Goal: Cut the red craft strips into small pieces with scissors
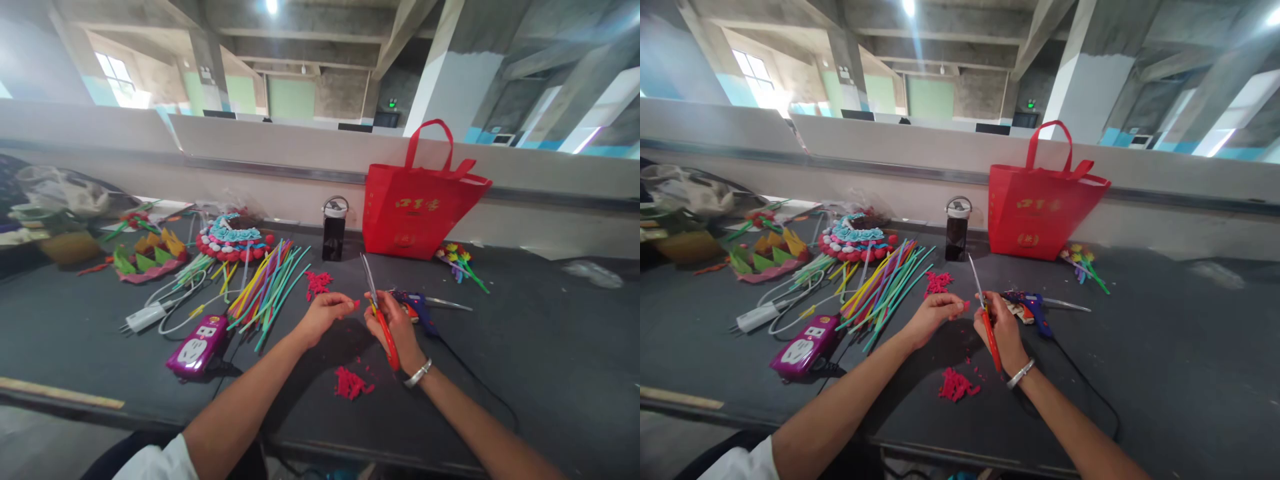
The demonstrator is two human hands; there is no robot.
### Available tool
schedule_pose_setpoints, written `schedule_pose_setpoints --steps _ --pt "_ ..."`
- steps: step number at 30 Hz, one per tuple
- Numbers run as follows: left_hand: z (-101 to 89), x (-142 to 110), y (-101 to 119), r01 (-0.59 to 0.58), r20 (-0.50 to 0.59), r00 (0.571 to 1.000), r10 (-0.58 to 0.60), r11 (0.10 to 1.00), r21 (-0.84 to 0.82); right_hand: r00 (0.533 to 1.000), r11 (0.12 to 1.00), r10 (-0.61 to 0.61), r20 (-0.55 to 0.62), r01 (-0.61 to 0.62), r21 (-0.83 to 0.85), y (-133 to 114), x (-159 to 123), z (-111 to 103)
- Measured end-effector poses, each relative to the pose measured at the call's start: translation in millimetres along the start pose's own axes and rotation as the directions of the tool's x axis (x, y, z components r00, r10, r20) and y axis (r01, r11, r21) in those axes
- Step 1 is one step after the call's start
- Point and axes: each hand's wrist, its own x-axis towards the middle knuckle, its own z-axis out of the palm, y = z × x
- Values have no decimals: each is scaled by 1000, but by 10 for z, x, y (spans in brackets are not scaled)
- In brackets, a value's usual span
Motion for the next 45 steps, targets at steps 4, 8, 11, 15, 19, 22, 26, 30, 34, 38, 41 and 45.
schedule_pose_setpoints --steps 4,8,11,15,19,22,26,30,34,38,41,45 --pt "-3 17 -37 -13 -30 999 14 1000 8 997 997 63 -33 -61 45 -19 -4 78" --pt "-5 19 -70 -59 -32 998 63 992 115 993 999 8 -119 -4 37 -79 60 153" --pt "1 9 -43 -74 -44 996 83 981 181 994 1000 2 -109 -2 1 -146 136 162" --pt "-3 1 12 -49 -59 996 62 979 199 997 999 44 -61 -43 9 -173 179 153" --pt "-29 7 11 -7 -4 1000 8 968 250 992 986 123 -28 -119 113 -100 157 147" --pt "-41 6 -3 16 49 998 -36 931 364 988 970 157 -10 -152 191 -55 135 119" --pt "-38 0 22 -68 35 998 59 885 461 984 953 176 21 -176 248 -43 132 62" --pt "-36 -4 65 -72 -16 996 83 934 350 986 941 157 58 -167 295 -37 142 39" --pt "-49 -6 41 -53 48 998 42 969 243 993 945 98 67 -114 307 -42 142 44" --pt "-51 -9 7 -13 74 997 -1 982 191 995 935 66 68 -86 345 -45 125 68" --pt "-35 -15 28 3 -8 1000 -1 980 197 993 922 93 68 -111 371 -9 108 95" --pt "-7 -26 71 -12 -61 998 23 986 165 995 936 87 57 -101 337 54 100 120"
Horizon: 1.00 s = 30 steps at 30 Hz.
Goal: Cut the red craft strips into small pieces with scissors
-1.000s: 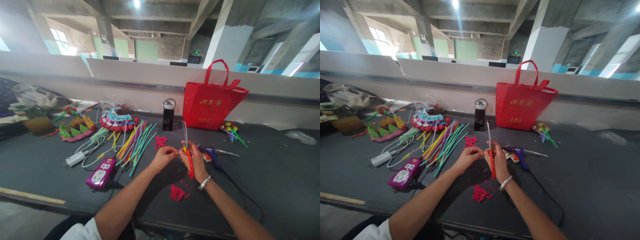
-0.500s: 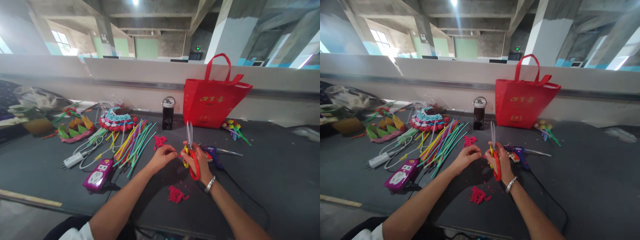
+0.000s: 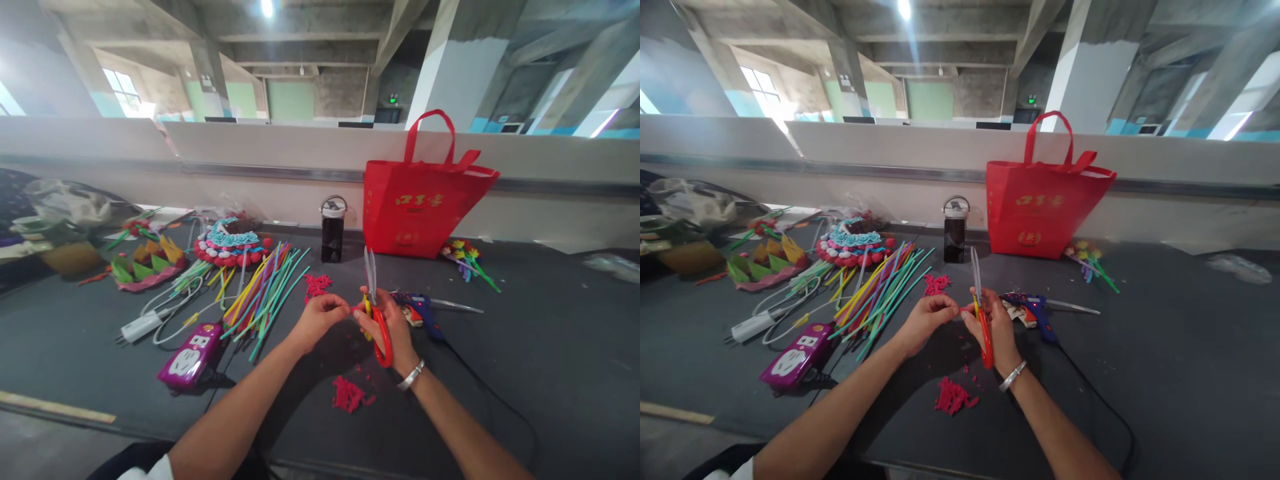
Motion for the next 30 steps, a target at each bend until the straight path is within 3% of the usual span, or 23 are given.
schedule_pose_setpoints --steps 5,10,14,20,26,30 --pt "11 -8 19 10 -12 1000 -10 1000 -24 1000 1000 -17 -13 17 -12 -43 9 4" --pt "-9 28 24 -23 -99 995 6 986 -168 999 999 30 -26 -30 -18 -84 0 -3" --pt "-17 55 7 -12 -111 994 -13 975 -222 1000 1000 -2 -18 1 -31 -56 -25 -2" --pt "6 30 -3 33 -52 998 -42 987 -157 995 998 -59 -76 59 -7 -44 -18 0" --pt "45 -10 -4 51 5 999 -51 997 -63 999 1000 -2 -39 1 -15 -34 -2 -4" --pt "55 -16 -1 -55 -1 999 55 998 6 998 998 10 -68 -14 -61 -46 1 -12"
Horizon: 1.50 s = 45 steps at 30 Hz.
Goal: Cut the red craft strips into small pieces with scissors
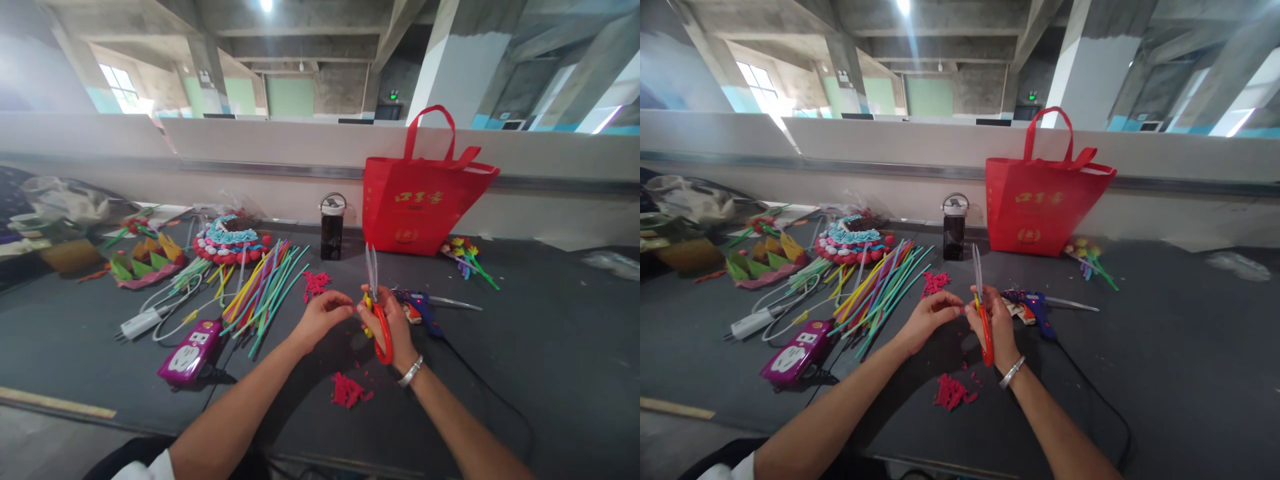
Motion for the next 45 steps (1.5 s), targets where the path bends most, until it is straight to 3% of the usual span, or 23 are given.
schedule_pose_setpoints --steps 4,7,11,17,19,21,24,28,32,35,41,45 --pt "14 -19 30 -192 43 981 188 939 286 998 998 58 10 -58 30 -20 -4 2" --pt "24 -37 40 -254 50 965 257 872 419 997 996 77 14 -78 48 -15 -15 25" --pt "5 -36 29 -285 41 952 304 827 485 998 995 66 -4 -66 75 -7 -8 21" --pt "-65 -9 49 -233 -64 954 292 861 452 988 979 67 -142 -38 198 -44 133 -185" --pt "-53 -19 51 -221 3 970 244 873 434 986 980 48 -158 -16 199 -40 168 -232" --pt "-24 -39 38 -266 146 963 225 862 431 987 986 34 -159 -8 164 -26 175 -239" --pt "17 -67 0 -415 346 898 271 781 466 990 995 19 -140 -4 102 -12 151 -198" --pt "20 -72 -28 -505 446 849 282 677 535 992 997 31 -126 -21 75 -19 125 -150" --pt "8 -59 -11 -537 497 826 265 639 551 990 998 23 -137 -15 53 -15 135 -148" --pt "10 -52 -13 -530 454 837 305 659 534 990 999 11 -142 -5 41 -7 139 -154" --pt "15 -31 -66 -290 180 957 229 806 516 995 999 20 -95 -17 30 8 117 -152" --pt "4 -16 -39 -269 23 956 291 847 458 999 998 33 -20 -32 62 -9 98 -124"
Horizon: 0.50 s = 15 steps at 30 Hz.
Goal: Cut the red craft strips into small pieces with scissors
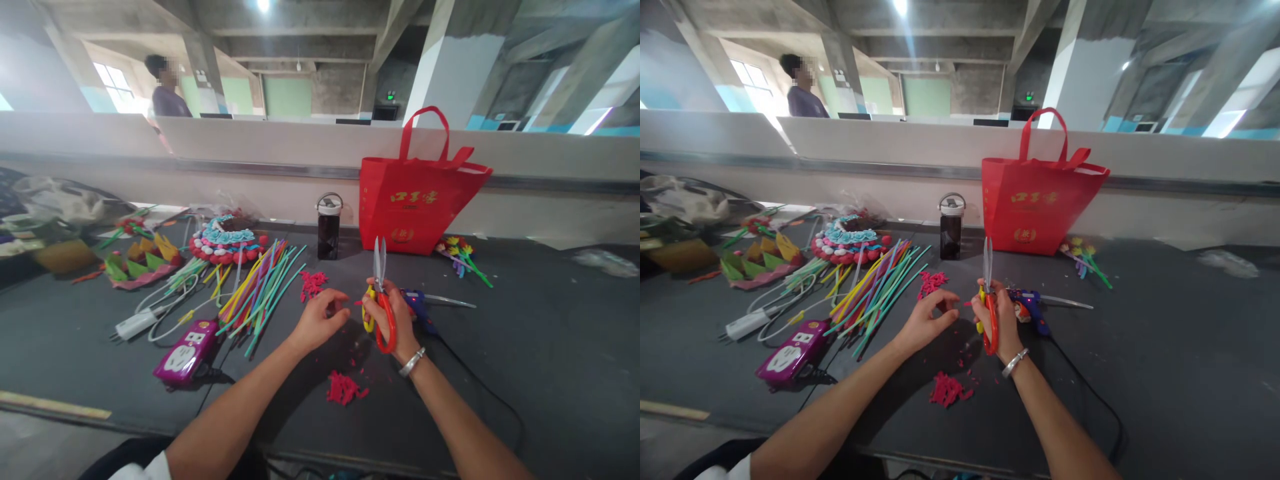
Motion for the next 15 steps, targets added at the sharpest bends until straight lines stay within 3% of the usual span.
schedule_pose_setpoints --steps 6,12,15 --pt "-14 16 31 -39 13 999 39 999 21 998 998 36 55 -33 -49 -37 -38 83" --pt "-1 4 10 169 127 978 -164 985 -28 995 997 6 96 2 -81 41 -60 128" --pt "5 -4 -8 287 177 949 -260 945 -154 998 993 -45 54 50 -111 30 -62 123"
